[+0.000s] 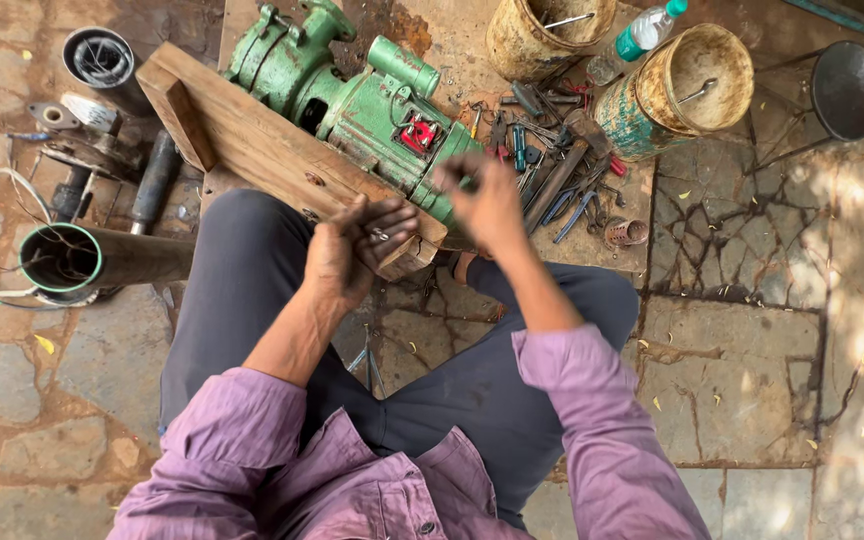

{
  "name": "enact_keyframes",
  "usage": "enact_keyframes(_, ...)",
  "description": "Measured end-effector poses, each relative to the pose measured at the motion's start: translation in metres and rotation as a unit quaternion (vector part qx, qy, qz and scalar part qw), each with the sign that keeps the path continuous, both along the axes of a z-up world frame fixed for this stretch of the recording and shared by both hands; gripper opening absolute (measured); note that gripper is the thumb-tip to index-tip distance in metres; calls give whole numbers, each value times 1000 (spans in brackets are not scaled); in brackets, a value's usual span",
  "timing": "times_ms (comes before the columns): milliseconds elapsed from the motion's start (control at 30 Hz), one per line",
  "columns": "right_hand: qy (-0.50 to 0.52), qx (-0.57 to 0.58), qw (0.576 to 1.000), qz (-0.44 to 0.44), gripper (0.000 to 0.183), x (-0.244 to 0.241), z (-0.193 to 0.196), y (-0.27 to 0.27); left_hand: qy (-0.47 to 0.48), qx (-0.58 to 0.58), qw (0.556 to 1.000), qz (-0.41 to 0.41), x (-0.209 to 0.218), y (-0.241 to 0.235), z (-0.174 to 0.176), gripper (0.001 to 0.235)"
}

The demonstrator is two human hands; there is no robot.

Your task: The person wires and assembles an electric motor for a water pump by connecting wires to a terminal block and tightening screws with a wrench.

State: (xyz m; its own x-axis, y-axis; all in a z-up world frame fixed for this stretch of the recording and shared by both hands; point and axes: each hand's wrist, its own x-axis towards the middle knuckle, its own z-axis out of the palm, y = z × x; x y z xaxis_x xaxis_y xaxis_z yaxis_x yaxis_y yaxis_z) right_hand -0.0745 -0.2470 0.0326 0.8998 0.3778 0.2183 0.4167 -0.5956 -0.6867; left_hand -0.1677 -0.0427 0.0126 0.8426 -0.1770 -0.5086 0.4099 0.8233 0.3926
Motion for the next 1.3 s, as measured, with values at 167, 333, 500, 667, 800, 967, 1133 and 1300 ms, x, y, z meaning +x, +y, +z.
enact_keyframes(167,256,136,951,-102,18,67,-47,1,11,15,1000,12,7,15,-21,39)
enact_keyframes(333,275,126,941,-149,20,81,-64,9,23,2,999,25,12,28,-25,36)
enact_keyframes(500,274,141,941,-140,21,78,-58,11,-11,-7,999,39,13,39,-30,38)
enact_keyframes(667,208,79,961,-162,24,71,-34,6,-19,23,999,46,14,45,-33,39)
enact_keyframes(800,151,-23,971,-184,26,47,-8,3,-43,70,993,82,13,46,-27,40)
enact_keyframes(967,334,345,869,-124,19,-30,-6,24,-126,46,980,147,1,32,8,33)
enact_keyframes(1133,513,641,558,-123,41,-80,7,40,-204,189,950,141,-24,-39,44,36)
enact_keyframes(1300,470,736,477,-100,54,-116,-3,9,-311,388,863,89,-44,-108,39,37)
